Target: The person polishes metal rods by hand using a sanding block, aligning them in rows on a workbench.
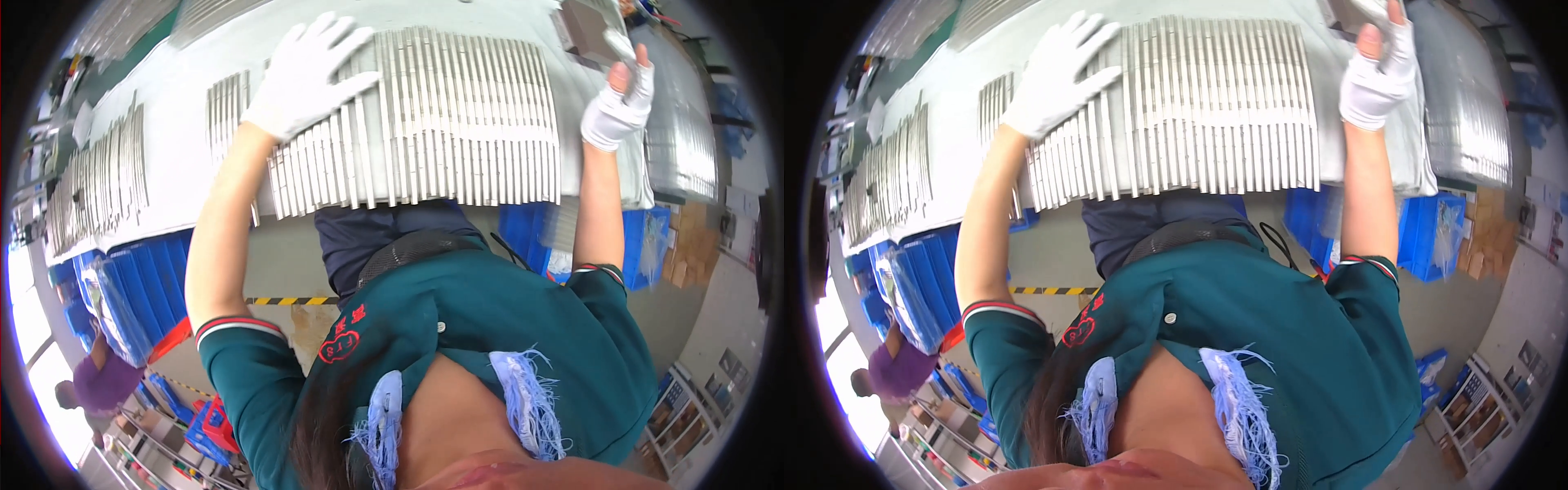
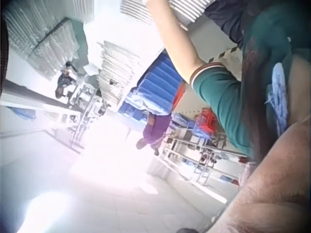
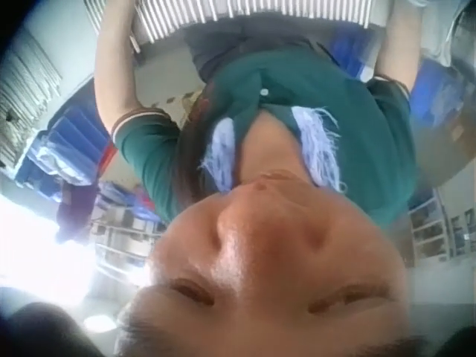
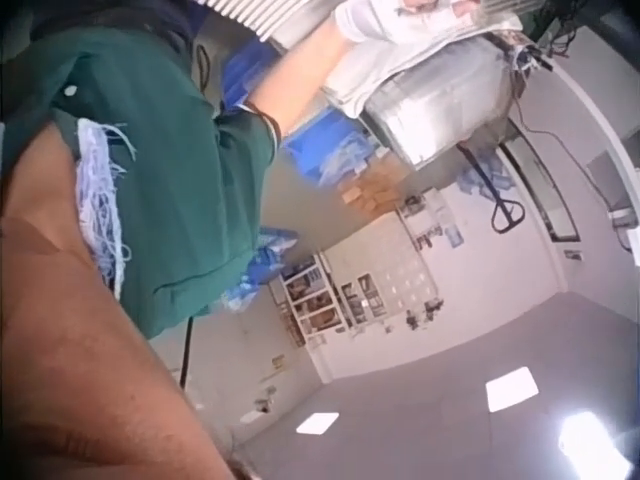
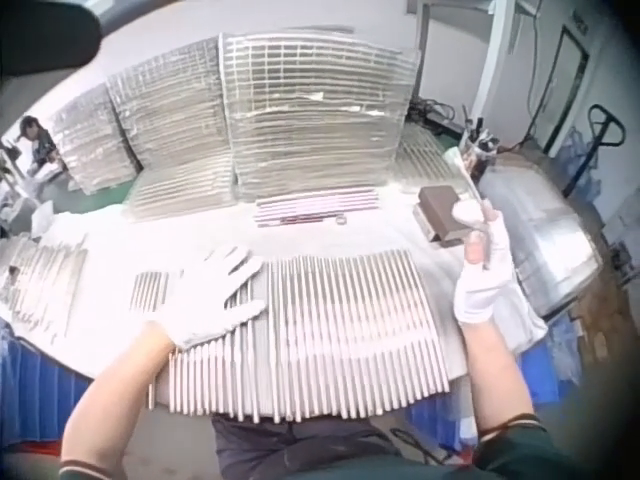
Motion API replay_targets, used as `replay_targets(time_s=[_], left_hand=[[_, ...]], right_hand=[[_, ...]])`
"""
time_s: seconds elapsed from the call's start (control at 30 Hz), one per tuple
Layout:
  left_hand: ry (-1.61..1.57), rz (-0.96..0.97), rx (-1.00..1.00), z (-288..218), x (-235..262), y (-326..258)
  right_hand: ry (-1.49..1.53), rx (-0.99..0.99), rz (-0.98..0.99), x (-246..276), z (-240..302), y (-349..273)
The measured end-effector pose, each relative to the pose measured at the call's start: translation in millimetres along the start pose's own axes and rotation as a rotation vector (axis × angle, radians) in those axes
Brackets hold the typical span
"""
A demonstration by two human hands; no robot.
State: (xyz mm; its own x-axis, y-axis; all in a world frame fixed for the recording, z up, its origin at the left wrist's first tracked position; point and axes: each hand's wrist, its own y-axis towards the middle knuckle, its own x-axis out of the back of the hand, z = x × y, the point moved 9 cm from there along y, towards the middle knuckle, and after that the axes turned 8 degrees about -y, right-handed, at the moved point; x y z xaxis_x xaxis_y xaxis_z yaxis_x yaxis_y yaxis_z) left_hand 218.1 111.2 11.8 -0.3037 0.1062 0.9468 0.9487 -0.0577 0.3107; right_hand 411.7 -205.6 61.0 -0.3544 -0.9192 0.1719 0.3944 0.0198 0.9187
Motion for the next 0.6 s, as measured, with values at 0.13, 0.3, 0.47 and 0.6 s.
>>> replay_targets(time_s=[0.13, 0.3, 0.47, 0.6], left_hand=[[0.120, 0.088, 0.104, 19.7, 8.0, -3.9], [-0.145, 0.026, -0.172, -74.4, -7.2, 45.0], [-0.266, -0.112, -0.294, -135.7, -16.0, 84.2], [-0.260, -0.088, -0.284, -125.7, -18.9, 79.5]], right_hand=[[0.012, -0.015, 0.053, -3.5, -6.5, -5.4], [0.107, -0.024, 0.180, -10.1, 0.7, -11.6], [-0.039, 0.016, 0.101, -1.1, 1.6, -5.9], [-0.082, 0.077, 0.046, 5.1, 5.6, -1.1]])
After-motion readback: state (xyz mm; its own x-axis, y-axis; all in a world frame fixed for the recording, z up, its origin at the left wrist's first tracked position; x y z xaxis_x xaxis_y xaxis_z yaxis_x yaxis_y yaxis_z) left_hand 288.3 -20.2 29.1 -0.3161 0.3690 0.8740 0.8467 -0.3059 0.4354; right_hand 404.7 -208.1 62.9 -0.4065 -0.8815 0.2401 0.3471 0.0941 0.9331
